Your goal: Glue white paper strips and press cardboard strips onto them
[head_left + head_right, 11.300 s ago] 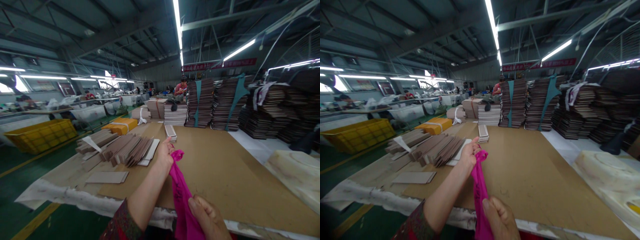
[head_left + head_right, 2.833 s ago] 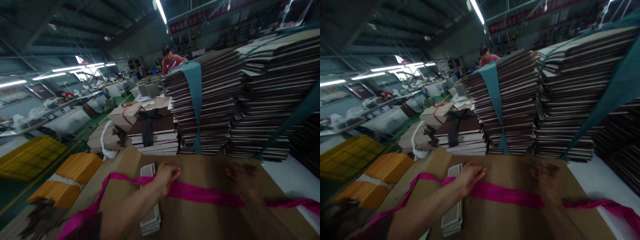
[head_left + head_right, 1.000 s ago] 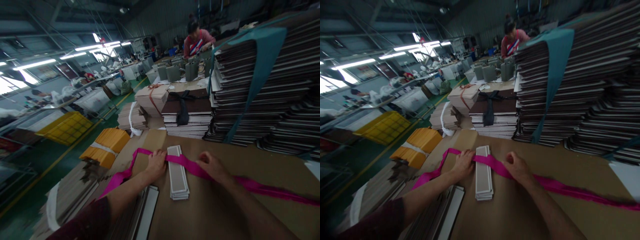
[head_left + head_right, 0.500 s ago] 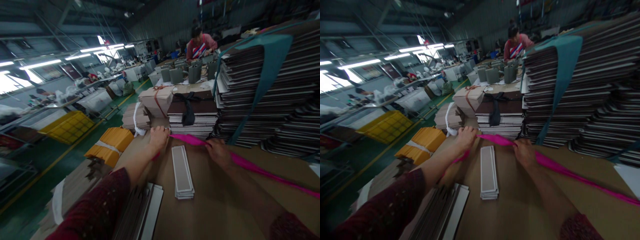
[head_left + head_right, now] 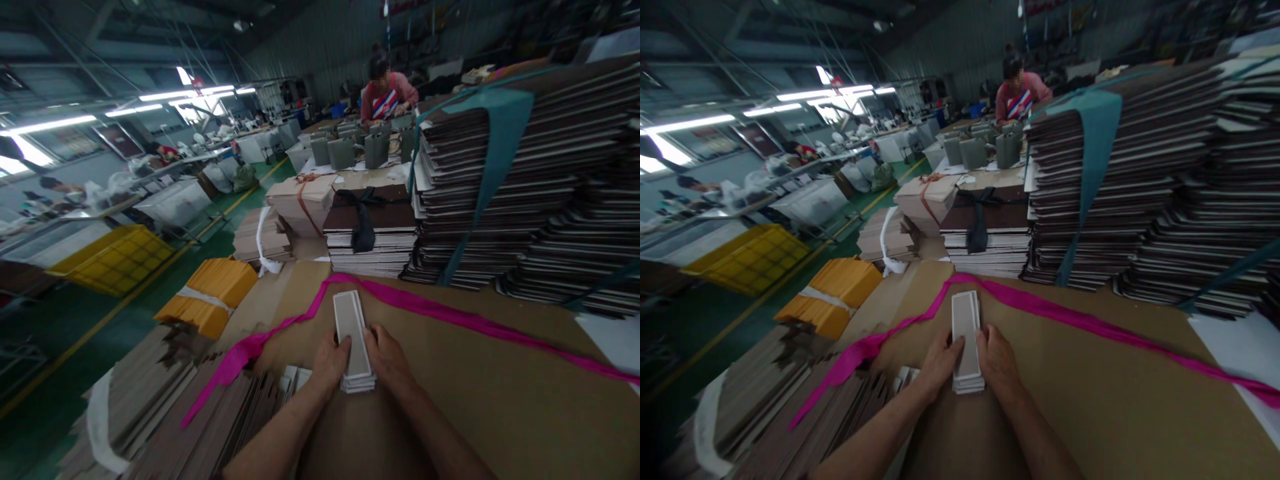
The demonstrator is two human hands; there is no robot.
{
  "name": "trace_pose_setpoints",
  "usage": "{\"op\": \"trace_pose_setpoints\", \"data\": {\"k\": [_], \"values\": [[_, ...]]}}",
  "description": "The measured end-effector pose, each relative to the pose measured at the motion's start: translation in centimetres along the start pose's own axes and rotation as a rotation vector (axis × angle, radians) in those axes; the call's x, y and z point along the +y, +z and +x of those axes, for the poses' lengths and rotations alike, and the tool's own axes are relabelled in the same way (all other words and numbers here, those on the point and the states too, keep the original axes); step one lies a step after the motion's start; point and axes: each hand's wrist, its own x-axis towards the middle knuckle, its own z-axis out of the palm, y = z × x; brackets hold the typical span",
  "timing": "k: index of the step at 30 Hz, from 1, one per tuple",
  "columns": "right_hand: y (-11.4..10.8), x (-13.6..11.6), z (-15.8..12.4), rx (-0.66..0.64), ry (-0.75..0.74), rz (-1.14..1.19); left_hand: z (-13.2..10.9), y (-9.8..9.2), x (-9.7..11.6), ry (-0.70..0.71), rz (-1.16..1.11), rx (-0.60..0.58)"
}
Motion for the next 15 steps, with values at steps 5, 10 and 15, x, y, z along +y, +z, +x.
{"op": "trace_pose_setpoints", "data": {"k": [5,10,15], "values": [[1.2,-1.6,0.4,-0.024,0.150,0.031,-0.3,-0.2,0.5,-0.087,-0.185,-0.017],[0.9,-1.5,0.6,-0.079,0.218,0.160,-1.4,-0.5,0.5,-0.129,-0.408,-0.114],[0.4,-1.8,0.1,-0.136,0.215,0.346,-2.1,-0.9,-0.4,-0.156,-0.555,-0.183]]}}
